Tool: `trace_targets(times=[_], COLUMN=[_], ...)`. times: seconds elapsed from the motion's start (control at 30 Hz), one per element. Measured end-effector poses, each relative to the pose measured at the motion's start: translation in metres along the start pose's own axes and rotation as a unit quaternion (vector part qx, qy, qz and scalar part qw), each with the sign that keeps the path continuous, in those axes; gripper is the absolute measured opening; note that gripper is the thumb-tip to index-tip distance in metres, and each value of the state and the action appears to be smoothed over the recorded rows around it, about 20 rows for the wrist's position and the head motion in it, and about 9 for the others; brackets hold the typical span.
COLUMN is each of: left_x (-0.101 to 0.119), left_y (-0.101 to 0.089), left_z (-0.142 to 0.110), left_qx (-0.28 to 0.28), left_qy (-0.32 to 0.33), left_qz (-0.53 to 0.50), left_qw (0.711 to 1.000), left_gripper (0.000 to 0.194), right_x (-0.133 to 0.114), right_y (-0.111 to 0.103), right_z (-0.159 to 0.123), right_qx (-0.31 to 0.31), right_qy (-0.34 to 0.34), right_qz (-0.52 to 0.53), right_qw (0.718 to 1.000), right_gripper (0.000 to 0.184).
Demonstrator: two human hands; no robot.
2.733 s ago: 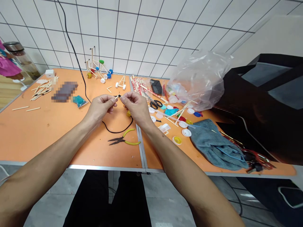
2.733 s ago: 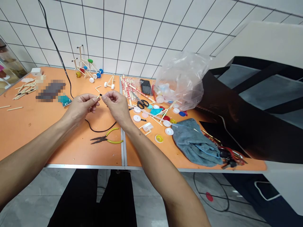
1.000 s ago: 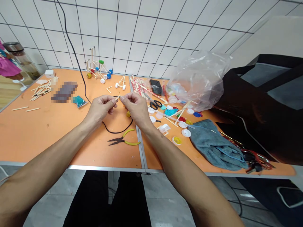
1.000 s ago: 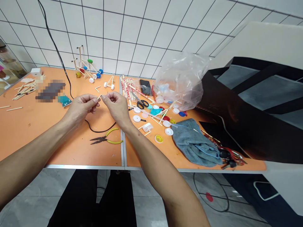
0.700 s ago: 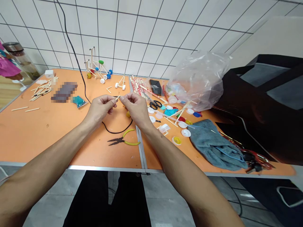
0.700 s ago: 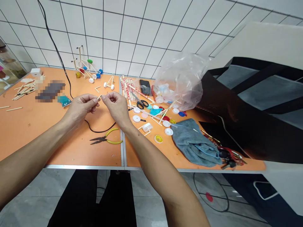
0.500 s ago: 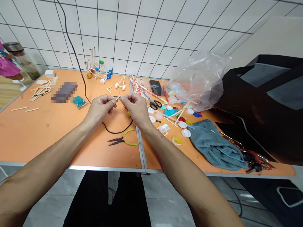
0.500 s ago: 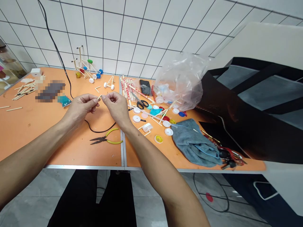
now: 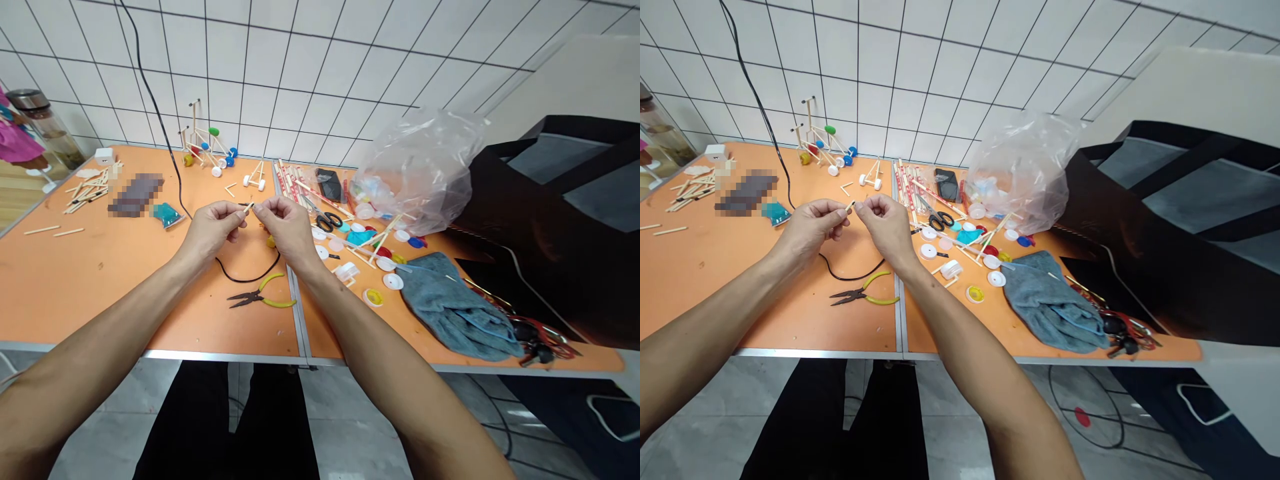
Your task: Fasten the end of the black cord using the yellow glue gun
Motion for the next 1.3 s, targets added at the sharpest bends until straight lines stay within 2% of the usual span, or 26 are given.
trace_targets(times=[0.43, 0.87, 1.3], left_x=[0.0015, 0.0006, 0.0003], left_y=[0.0005, 0.0035, 0.0030], left_z=[0.0007, -0.0019, -0.0015], left_qx=[-0.004, -0.019, -0.021], left_qy=[0.013, -0.002, -0.001], left_qz=[0.009, 0.012, 0.021], left_qw=[1.000, 1.000, 1.000], left_gripper=[0.009, 0.018, 0.020], right_x=[0.0022, -0.0005, -0.0007], right_y=[0.0000, -0.0001, 0.0013], right_z=[0.0001, -0.0019, -0.0019], right_qx=[0.001, -0.003, -0.009], right_qy=[0.008, 0.018, 0.018], right_qz=[-0.008, -0.012, -0.008], right_qw=[1.000, 1.000, 1.000], right_gripper=[0.030, 0.024, 0.027])
Point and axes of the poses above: each hand's wrist, its own z-axis towards the middle knuckle, its own y-axis out of the palm, x = y × z, the point moved 10 cm from there along z, towards the middle knuckle, and after that the axes turned 8 degrees about x, right-handed, at the moved point
